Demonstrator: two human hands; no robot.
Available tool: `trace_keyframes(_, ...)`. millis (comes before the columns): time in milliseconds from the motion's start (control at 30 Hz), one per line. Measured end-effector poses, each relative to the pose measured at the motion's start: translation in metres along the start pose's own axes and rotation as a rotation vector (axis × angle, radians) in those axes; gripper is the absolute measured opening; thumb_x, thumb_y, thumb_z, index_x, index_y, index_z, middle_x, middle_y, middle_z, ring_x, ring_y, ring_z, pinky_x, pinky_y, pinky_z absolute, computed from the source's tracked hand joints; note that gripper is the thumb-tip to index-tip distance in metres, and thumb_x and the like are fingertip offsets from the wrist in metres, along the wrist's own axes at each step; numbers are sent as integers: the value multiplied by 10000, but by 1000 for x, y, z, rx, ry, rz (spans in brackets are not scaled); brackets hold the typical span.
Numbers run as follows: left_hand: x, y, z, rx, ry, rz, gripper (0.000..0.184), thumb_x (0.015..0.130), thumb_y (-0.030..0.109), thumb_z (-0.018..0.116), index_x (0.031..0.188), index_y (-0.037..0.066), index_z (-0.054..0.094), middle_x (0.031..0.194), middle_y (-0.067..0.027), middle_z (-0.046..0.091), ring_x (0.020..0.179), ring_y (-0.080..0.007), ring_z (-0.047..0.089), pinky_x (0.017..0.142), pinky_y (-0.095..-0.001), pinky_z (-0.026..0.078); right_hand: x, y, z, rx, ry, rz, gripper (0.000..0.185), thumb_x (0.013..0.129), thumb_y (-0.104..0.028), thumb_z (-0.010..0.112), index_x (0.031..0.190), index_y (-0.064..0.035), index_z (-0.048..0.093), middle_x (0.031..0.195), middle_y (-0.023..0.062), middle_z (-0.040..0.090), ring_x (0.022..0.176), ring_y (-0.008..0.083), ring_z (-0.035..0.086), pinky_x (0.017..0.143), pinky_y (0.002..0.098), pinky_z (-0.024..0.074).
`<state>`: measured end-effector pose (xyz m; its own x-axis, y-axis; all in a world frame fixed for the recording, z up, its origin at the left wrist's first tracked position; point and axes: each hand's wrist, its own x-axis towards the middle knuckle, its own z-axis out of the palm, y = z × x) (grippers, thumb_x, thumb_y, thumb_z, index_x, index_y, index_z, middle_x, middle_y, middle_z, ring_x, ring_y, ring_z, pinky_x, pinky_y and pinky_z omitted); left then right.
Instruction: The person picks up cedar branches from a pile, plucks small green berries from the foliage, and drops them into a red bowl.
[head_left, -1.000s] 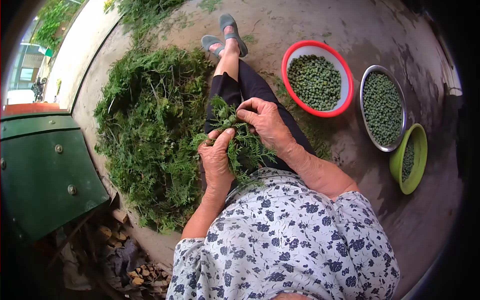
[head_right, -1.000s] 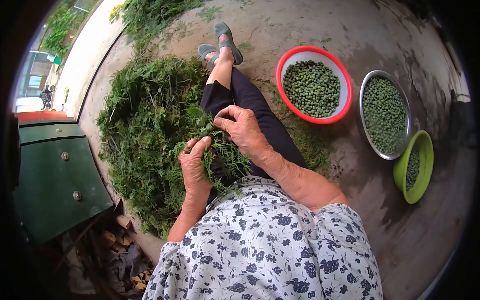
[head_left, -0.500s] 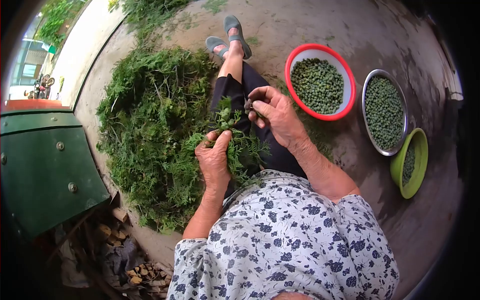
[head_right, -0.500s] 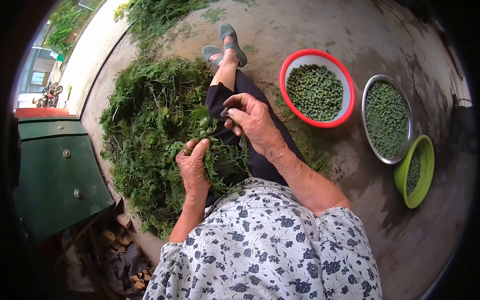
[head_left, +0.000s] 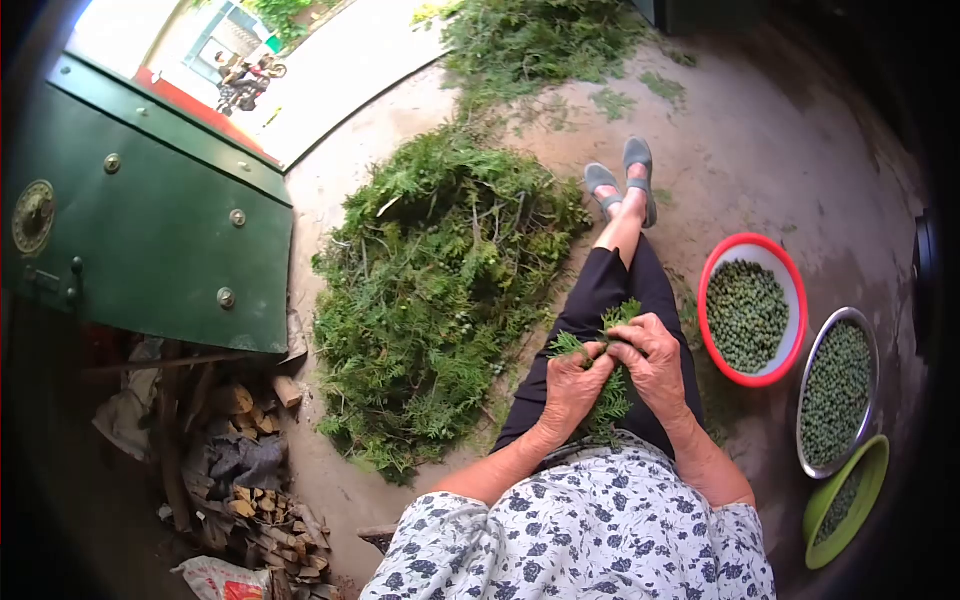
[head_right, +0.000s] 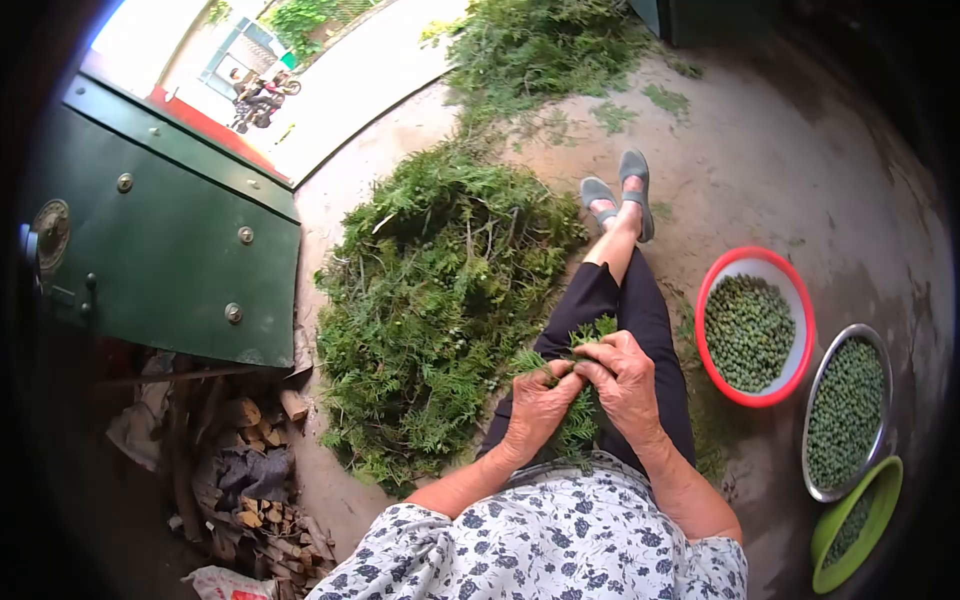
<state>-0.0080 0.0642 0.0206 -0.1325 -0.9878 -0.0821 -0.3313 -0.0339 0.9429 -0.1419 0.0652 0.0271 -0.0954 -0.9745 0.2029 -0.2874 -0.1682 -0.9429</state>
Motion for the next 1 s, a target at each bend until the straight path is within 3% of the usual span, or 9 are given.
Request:
trace_keyframes(167, -1, -2, -2, -109, 1, -10, 113, 820, 100, 599, 808, -12, 601, 626, 27, 508, 627, -9, 419, 545, -194, 370, -1, 2, 4, 21, 20, -43, 130, 704, 13, 625, 834, 13, 621, 792, 97, 558, 740, 204, 560, 648, 290, 441)
trace_keyframes(233, -1, -4, -4, -297, -35, -143, 99, 826, 93, 607, 815, 0, 637, 688, 75, 537, 639, -9, 442, 554, -180, 371, -2, 2, 5, 209, -7, 178, 80, 723, 35, 590, 799, 17, 609, 775, 77, 547, 731, 171, 544, 644, 275, 431)
trace_keyframes(267, -1, -4, -4, -327, -42, -172, 96, 824, 86, 610, 838, -2, 644, 703, 65, 553, 645, -11, 459, 562, -178, 379, -4, 4, 6, 268, -10, 226, 57, 765, 25, 570, 811, 16, 603, 773, 39, 541, 672, 110, 513, 595, 236, 411)
trace_keyframes(367, 1, -16, -3, -401, -40, -238, 100, 822, 77, 608, 858, -9, 643, 724, 53, 570, 656, -12, 476, 576, -175, 392, -7, 4, 6, 450, 43, 327, 26, 822, -28, 567, 831, -5, 576, 718, -8, 511, 579, 52, 442, 510, 190, 353)
trace_keyframes(433, 1, -9, -3, -413, -54, -239, 116, 819, 70, 605, 886, -17, 643, 750, 37, 589, 670, -19, 493, 592, -174, 402, -6, 5, 9, 497, 40, 311, 43, 847, -58, 561, 860, -17, 563, 694, -17, 511, 531, 47, 422, 476, 181, 345)
trace_keyframes(533, 3, -5, 0, -466, 10, -221, 132, 813, 73, 612, 898, -22, 646, 772, 22, 605, 678, -29, 503, 609, -176, 406, -4, 4, 7, 677, 93, 490, 77, 846, -59, 555, 913, -27, 537, 712, -2, 529, 547, 54, 456, 489, 182, 372)
trace_keyframes(667, 3, -5, -4, -513, -16, -249, 112, 809, 67, 619, 880, -13, 654, 764, 24, 609, 687, -30, 510, 620, -177, 411, -6, 1, 5, 681, 80, 477, 76, 832, -32, 535, 904, -13, 527, 759, 9, 525, 562, 48, 453, 490, 184, 371)
trace_keyframes(1000, 2, -9, -2, -508, -74, -227, 135, 813, 69, 633, 903, -29, 655, 788, 16, 617, 687, -29, 514, 610, -178, 418, -8, 6, 2, 739, 11, 586, 177, 836, -95, 616, 965, 18, 572, 734, 9, 569, 523, 45, 458, 439, 179, 347)
